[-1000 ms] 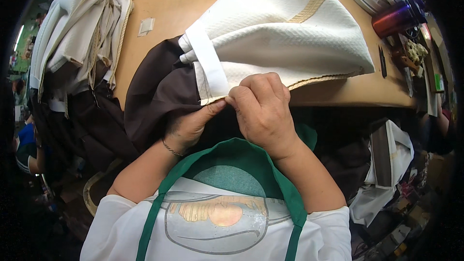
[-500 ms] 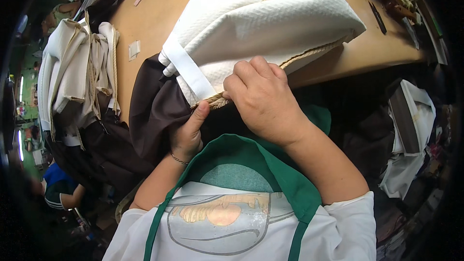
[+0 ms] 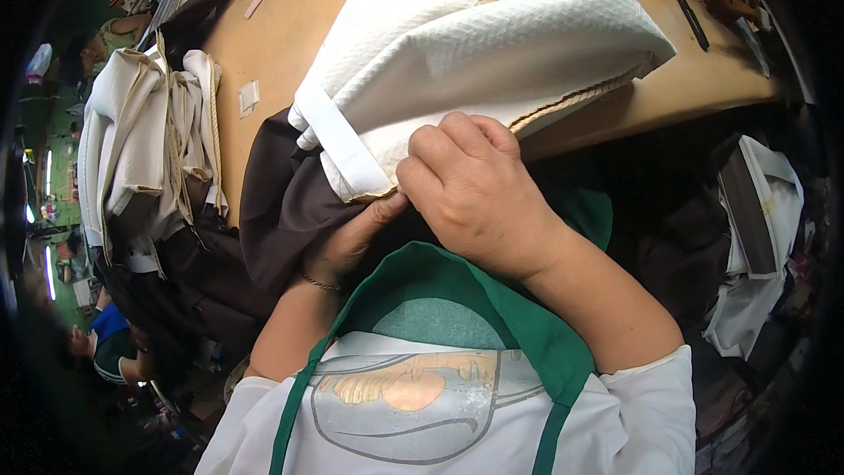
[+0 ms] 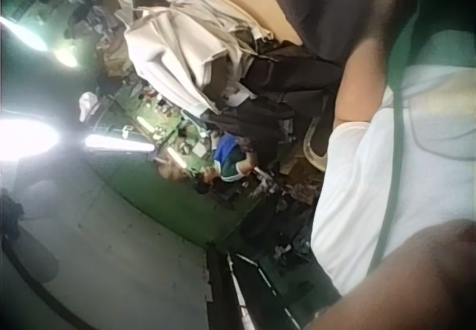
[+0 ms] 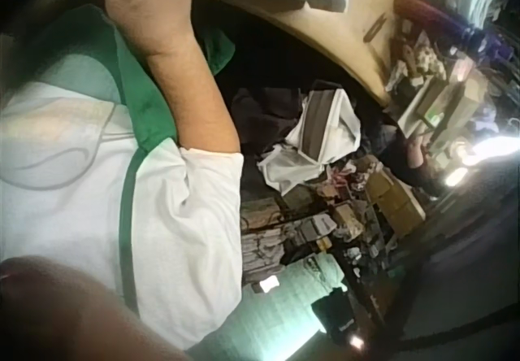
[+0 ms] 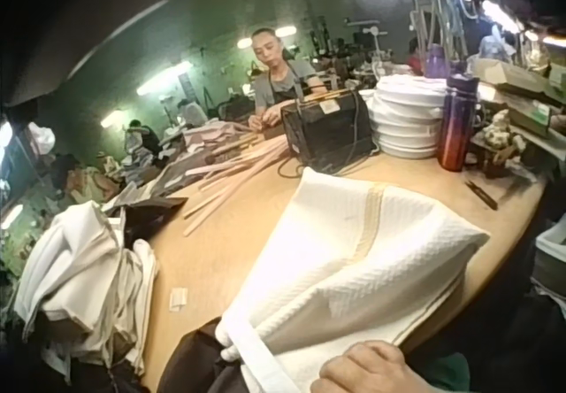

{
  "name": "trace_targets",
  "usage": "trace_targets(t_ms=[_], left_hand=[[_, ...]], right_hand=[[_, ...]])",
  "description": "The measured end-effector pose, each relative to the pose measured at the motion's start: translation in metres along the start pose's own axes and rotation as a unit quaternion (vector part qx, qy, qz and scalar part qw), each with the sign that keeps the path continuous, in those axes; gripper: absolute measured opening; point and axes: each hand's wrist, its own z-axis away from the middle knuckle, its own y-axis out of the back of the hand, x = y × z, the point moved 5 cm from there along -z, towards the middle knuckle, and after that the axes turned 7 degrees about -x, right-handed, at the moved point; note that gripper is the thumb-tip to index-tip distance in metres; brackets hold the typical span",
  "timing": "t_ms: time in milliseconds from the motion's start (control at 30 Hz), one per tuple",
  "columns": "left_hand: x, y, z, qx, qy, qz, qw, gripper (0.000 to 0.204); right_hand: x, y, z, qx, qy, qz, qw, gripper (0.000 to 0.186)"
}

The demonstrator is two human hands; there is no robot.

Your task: The person aligns and holds together pieces of white and brown material by hand, smoothing the edges and positioning a white strap along the seam.

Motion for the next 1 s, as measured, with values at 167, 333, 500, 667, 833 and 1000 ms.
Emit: trace_targets(t_ms=[167, 333, 500, 667, 833, 1000], left_hand=[[-0.001, -0.003, -0.001, 0.011, -0.023, 0.063, 0.998, 0.031], [-0.003, -0.007, -0.002, 0.034, -0.048, 0.03, 0.998, 0.027], [-0.01, -0.004, 0.002, 0.059, -0.068, -0.049, 0.995, 0.026], [-0.013, 0.001, 0.007, 0.114, -0.071, 0.045, 0.99, 0.028], [-0.003, -0.001, 0.009, 0.164, -0.151, -0.065, 0.973, 0.022], [0.004, 0.006, 0.009, 0.103, -0.131, -0.133, 0.977, 0.022]], right_hand=[[0.004, 0.006, 0.003, -0.003, -0.002, 0.017, 1.0, 0.007], [0.008, 0.009, 0.006, -0.008, -0.014, 0.035, 0.999, 0.006], [0.008, 0.003, 0.008, 0.003, -0.008, 0.037, 0.999, 0.005], [0.007, -0.001, 0.011, 0.004, -0.001, 0.038, 0.999, 0.005], [0.004, -0.003, 0.011, 0.006, 0.003, 0.054, 0.999, 0.005], [0.002, -0.005, 0.009, 0.016, 0.007, 0.056, 0.998, 0.005]])
